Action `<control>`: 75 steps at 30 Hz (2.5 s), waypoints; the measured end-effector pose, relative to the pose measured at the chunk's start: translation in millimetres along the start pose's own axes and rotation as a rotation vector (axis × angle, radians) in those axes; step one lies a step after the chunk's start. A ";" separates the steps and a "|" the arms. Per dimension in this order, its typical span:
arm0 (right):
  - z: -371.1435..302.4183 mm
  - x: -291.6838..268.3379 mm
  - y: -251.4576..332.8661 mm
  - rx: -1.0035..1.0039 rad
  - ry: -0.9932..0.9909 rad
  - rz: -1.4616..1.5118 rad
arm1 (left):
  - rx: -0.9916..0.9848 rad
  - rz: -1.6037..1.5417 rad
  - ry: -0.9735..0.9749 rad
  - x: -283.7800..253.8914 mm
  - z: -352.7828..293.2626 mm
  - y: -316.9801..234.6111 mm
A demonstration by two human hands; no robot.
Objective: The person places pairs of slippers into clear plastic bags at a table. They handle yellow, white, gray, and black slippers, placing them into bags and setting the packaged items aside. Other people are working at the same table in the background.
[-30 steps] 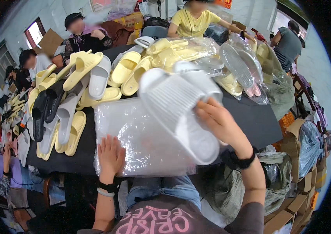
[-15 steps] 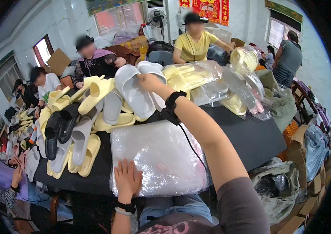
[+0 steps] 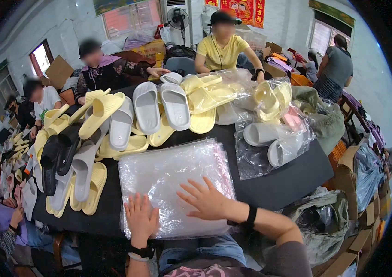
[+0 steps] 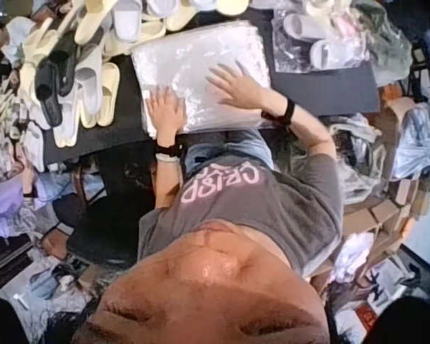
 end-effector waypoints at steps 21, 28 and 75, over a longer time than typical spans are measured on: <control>-143.2 -31.1 -122.5 0.579 -0.764 0.326 | 0.001 0.087 0.152 13.5 -0.9 10.1; -281.0 -7.5 -312.8 1.245 -1.013 -0.212 | 0.004 0.092 0.138 16.1 -2.6 13.6; -49.7 4.3 -17.2 0.491 -0.497 1.711 | -0.010 0.003 0.025 2.8 -3.9 8.6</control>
Point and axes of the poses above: each hand's wrist, its own z-axis towards the middle knuckle, its own x-axis out of the palm, y = z × x, the point moved 3 cm from there along z, towards the middle knuckle, and after that the axes turned 1 degree about -y, right-handed, at the moved point
